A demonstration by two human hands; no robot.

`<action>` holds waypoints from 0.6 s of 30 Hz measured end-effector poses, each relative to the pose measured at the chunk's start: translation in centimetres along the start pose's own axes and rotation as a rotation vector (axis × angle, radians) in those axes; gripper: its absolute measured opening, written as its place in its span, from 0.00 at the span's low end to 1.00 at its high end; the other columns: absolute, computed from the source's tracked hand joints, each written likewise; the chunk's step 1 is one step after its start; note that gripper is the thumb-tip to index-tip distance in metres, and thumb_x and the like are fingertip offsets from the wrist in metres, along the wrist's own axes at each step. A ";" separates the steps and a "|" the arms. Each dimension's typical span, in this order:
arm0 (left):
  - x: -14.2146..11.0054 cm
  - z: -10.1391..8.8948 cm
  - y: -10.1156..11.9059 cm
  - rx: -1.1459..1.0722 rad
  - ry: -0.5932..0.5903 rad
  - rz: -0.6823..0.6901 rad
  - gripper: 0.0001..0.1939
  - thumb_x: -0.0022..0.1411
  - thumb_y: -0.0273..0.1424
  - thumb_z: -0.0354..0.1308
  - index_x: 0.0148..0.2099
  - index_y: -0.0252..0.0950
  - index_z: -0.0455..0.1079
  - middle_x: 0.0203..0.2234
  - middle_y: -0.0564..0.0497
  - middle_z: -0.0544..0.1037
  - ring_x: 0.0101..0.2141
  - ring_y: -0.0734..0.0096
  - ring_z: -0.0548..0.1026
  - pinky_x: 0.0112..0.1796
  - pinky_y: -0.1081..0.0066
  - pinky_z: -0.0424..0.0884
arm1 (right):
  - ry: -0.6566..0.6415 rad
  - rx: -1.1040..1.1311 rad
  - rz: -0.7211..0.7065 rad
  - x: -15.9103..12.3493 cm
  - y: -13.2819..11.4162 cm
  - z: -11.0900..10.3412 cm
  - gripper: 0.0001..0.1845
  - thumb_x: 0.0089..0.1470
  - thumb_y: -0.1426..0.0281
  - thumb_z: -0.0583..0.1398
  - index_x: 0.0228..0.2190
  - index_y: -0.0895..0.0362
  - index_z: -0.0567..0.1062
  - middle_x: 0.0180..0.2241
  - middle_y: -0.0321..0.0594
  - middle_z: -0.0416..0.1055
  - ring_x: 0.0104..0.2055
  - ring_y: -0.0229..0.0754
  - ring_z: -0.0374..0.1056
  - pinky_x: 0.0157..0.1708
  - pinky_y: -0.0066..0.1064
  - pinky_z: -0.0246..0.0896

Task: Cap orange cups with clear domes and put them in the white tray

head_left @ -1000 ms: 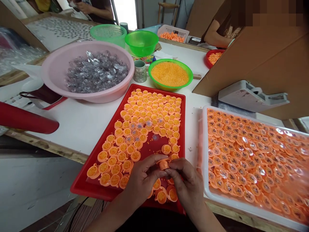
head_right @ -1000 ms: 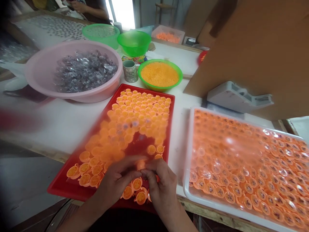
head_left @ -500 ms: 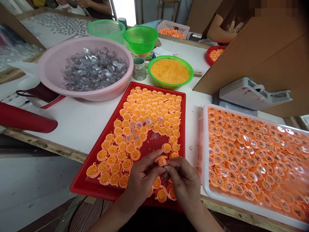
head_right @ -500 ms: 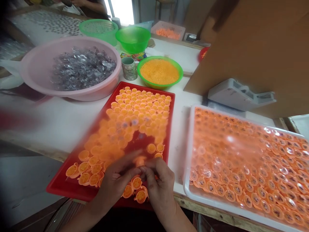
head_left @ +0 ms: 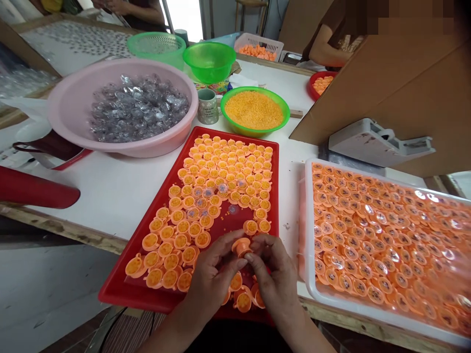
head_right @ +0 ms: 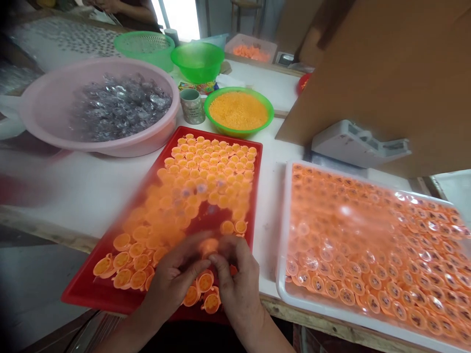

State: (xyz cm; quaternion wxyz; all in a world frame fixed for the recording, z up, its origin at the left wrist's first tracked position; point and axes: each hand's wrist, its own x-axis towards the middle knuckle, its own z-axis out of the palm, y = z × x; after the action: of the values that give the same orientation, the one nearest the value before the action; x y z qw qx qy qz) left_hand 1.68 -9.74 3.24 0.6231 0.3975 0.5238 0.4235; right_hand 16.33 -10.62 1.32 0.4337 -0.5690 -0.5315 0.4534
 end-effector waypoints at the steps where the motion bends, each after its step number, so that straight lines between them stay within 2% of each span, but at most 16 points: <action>1: 0.0 0.0 -0.1 -0.031 0.016 -0.017 0.15 0.59 0.30 0.63 0.49 0.43 0.72 0.40 0.53 0.81 0.41 0.67 0.78 0.42 0.72 0.75 | -0.008 -0.052 -0.046 0.1 0.0 0.0 0.08 0.60 0.70 0.59 0.43 0.52 0.70 0.34 0.37 0.71 0.29 0.37 0.69 0.28 0.29 0.66; 3: -0.1 -0.2 -0.4 -0.070 0.028 -0.072 0.11 0.59 0.30 0.63 0.45 0.42 0.72 0.40 0.53 0.81 0.42 0.67 0.78 0.42 0.73 0.74 | -0.036 -0.138 -0.114 0.0 0.0 0.3 0.10 0.61 0.71 0.58 0.45 0.51 0.71 0.37 0.38 0.70 0.33 0.38 0.68 0.31 0.29 0.66; 6: -0.4 -0.6 -1.0 -0.090 0.035 -0.146 0.09 0.60 0.31 0.62 0.44 0.41 0.73 0.40 0.53 0.80 0.43 0.67 0.77 0.45 0.72 0.73 | -0.036 -0.187 -0.144 -0.6 0.4 0.9 0.10 0.61 0.74 0.55 0.44 0.52 0.70 0.36 0.38 0.70 0.34 0.40 0.67 0.33 0.31 0.65; 13: -0.3 -0.5 -1.1 0.020 0.117 -0.088 0.07 0.56 0.34 0.64 0.39 0.40 0.74 0.33 0.54 0.80 0.35 0.67 0.77 0.38 0.74 0.75 | 0.033 -0.185 -0.110 -0.7 0.0 2.3 0.06 0.58 0.74 0.53 0.38 0.56 0.68 0.33 0.40 0.69 0.33 0.41 0.66 0.32 0.33 0.61; 16: 1.1 -0.8 -0.9 0.206 0.071 -0.093 0.13 0.56 0.40 0.63 0.42 0.42 0.74 0.37 0.52 0.81 0.40 0.61 0.78 0.42 0.69 0.76 | 0.044 -0.045 -0.011 0.6 -0.6 1.5 0.04 0.55 0.71 0.57 0.35 0.57 0.71 0.27 0.36 0.68 0.27 0.38 0.63 0.27 0.29 0.57; 18: 3.1 -0.9 -1.1 0.379 -0.005 -0.053 0.20 0.55 0.45 0.62 0.49 0.45 0.73 0.44 0.51 0.80 0.46 0.55 0.77 0.49 0.61 0.73 | 0.054 0.085 0.075 1.9 -0.6 -0.8 0.06 0.52 0.68 0.61 0.32 0.57 0.73 0.23 0.33 0.66 0.23 0.35 0.60 0.22 0.26 0.53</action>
State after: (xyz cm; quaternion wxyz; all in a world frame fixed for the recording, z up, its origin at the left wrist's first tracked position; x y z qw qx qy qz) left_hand 1.16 -7.15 1.10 0.5495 0.4948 0.6029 0.2995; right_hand 17.00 -8.69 1.97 0.4545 -0.5817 -0.4779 0.4760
